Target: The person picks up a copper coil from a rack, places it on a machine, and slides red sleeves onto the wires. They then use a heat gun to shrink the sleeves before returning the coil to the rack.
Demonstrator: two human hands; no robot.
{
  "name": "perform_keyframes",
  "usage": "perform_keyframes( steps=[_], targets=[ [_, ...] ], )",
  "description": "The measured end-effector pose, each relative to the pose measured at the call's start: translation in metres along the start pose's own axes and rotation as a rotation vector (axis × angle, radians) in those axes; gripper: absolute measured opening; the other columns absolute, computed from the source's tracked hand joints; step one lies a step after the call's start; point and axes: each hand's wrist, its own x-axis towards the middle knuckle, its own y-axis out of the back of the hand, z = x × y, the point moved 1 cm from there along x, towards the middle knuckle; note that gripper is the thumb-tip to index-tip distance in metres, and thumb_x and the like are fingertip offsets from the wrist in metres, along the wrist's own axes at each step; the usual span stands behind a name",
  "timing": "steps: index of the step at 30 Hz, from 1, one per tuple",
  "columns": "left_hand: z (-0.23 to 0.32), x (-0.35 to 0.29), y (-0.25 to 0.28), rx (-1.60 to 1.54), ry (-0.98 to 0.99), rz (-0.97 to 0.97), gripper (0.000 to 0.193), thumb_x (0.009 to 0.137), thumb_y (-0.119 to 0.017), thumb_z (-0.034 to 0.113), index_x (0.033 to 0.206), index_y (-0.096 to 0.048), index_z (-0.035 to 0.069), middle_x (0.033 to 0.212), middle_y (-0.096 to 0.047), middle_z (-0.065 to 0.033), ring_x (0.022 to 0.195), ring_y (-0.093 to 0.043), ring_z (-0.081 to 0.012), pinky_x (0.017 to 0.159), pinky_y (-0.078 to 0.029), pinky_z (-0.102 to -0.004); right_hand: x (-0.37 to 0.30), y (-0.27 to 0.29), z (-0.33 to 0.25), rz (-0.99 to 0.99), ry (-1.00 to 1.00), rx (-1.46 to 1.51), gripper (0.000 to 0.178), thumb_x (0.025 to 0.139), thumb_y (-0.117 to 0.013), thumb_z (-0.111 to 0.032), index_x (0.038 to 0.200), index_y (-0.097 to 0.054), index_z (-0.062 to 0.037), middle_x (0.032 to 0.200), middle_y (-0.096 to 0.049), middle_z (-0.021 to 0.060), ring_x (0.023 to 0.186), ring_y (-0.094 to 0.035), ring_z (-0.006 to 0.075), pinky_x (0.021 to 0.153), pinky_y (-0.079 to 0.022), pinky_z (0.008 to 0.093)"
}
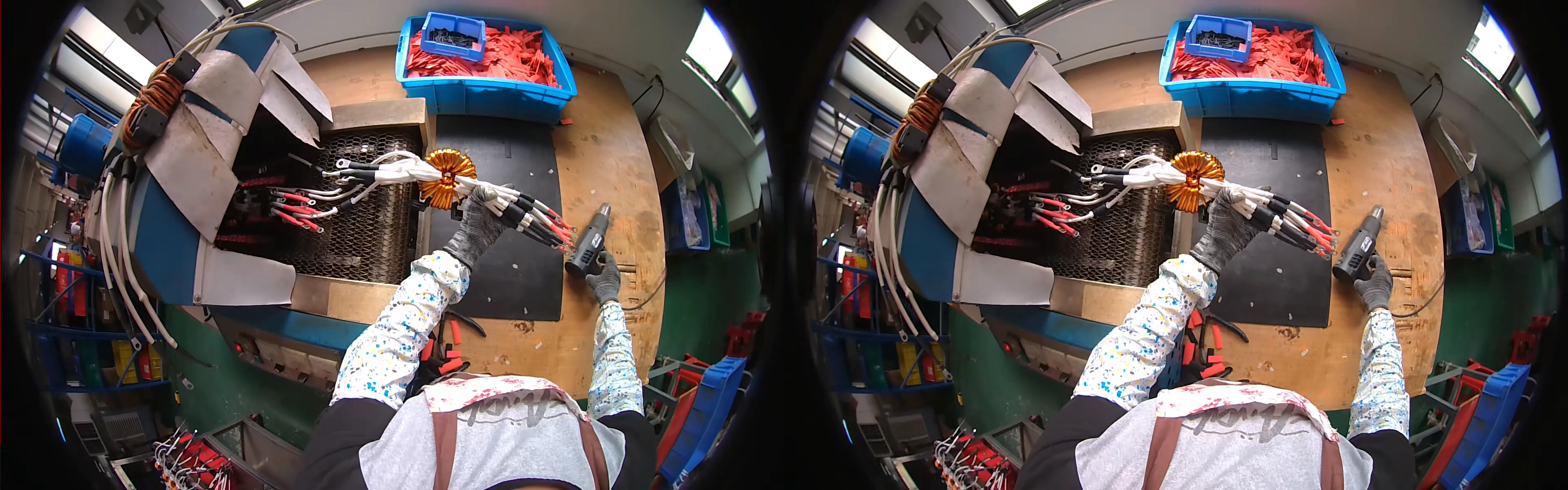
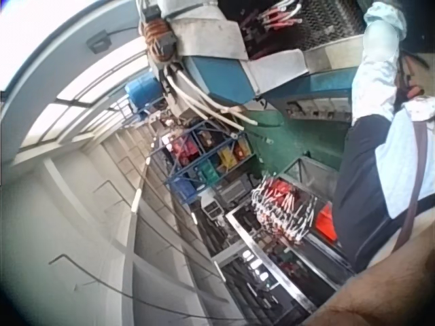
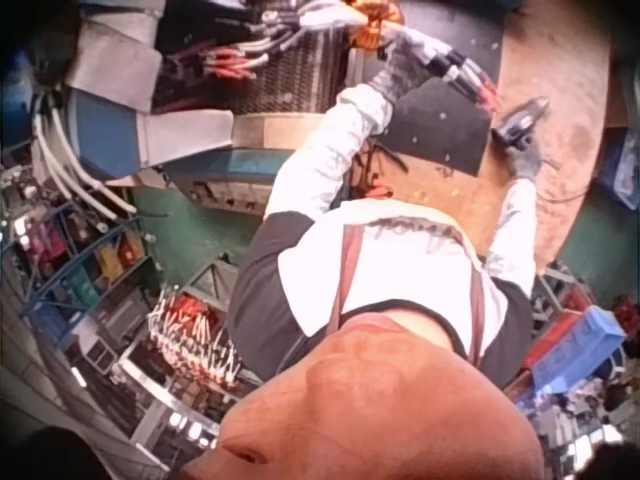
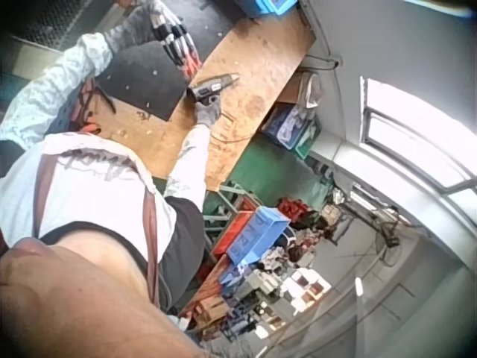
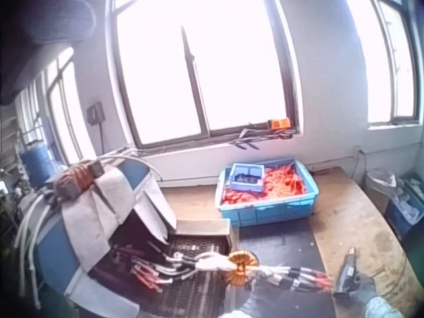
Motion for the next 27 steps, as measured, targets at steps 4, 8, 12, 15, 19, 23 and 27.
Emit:
perform_keyframes(
  steps=[4,8,12,15,19,23,27],
  targets=[
    [-0.006,0.002,-0.007,-0.018,0.019,0.011,0.055,0.073,-0.064,0.027,0.109,-0.049,-0.012,0.1,-0.058,-0.0213,0.09,-0.061,-0.0301,0.084,-0.051,-0.0428,0.055,0.023,-0.043,0.057,0.121,0.77,0.051,0.075,-0.065,-0.006,0.122,-0.046,-0.0025,0.112,-0.058,0.0112,0.105,-0.056,0.0216,0.09,-0.045,0.0314],
    [-0.002,-0.005,-0.008,0.013,0.009,-0.032,0.049,0.075,-0.064,0.027,0.106,-0.051,-0.009,0.098,-0.059,-0.02,0.09,-0.061,-0.0294,0.084,-0.052,-0.0438,0.056,0.085,-0.234,-0.508,0.469,0.752,0.051,0.081,-0.064,-0.022,0.123,-0.046,-0.0004,0.117,-0.055,0.0138,0.107,-0.053,0.0222,0.094,-0.042,0.0336],
    [-0.022,-0.005,-0.002,-0.078,0.048,0.022,0.035,0.078,-0.065,0.029,0.1,-0.054,0.003,0.092,-0.061,-0.0117,0.089,-0.062,-0.0239,0.078,-0.055,-0.0398,0.061,0.048,-0.33,-1.147,0.477,0.745,0.051,0.081,-0.066,-0.028,0.119,-0.048,0.0015,0.109,-0.058,0.0104,0.101,-0.054,0.0172,0.09,-0.044,0.0318],
    [-0.062,-0.001,0.027,-0.012,0.107,-0.008,0.033,0.08,-0.067,0.025,0.1,-0.054,0.003,0.093,-0.061,-0.0097,0.086,-0.062,-0.0212,0.081,-0.055,-0.0355,0.076,-0.011,-0.317,-1.586,0.177,0.982,0.044,0.081,-0.065,-0.018,0.118,-0.049,-0.0008,0.104,-0.059,0.0053,0.087,-0.056,0.0134,0.076,-0.048,0.0255],
    [-0.096,-0.028,0.037,0.121,0.209,0.187,0.027,0.085,-0.062,0.022,0.105,-0.054,0.005,0.09,-0.059,-0.0051,0.086,-0.06,-0.0144,0.081,-0.053,-0.0303,0.031,0.001,-0.301,-1.473,0.154,0.875,0.058,0.064,-0.072,0.001,0.117,-0.05,0.0016,0.103,-0.061,0.0107,0.094,-0.058,0.019,0.085,-0.048,0.0304],
    [-0.072,-0.123,-0.028,0.387,0.365,0.015,0.084,0.082,-0.064,0.04,0.142,-0.011,0.016,0.137,-0.028,-0.0044,0.113,-0.043,-0.0189,0.081,-0.049,-0.0291,0.016,0.035,-0.163,-1.404,0.219,1.101,0.045,0.074,-0.063,-0.005,0.117,-0.05,-0.0025,0.107,-0.06,0.0097,0.093,-0.06,0.0166,0.084,-0.05,0.0299],
    [-0.07,-0.188,-0.04,0.566,0.609,0.028,0.09,0.08,-0.064,0.048,0.144,-0.006,0.026,0.143,-0.019,-0.006,0.125,-0.033,-0.0234,0.097,-0.04,-0.0455,-0.036,0.068,-0.028,-1.102,0.247,0.999,0.043,0.077,-0.062,-0.011,0.117,-0.05,-0.003,0.108,-0.06,0.01,0.094,-0.06,0.0176,0.085,-0.049,0.0307]
  ],
)
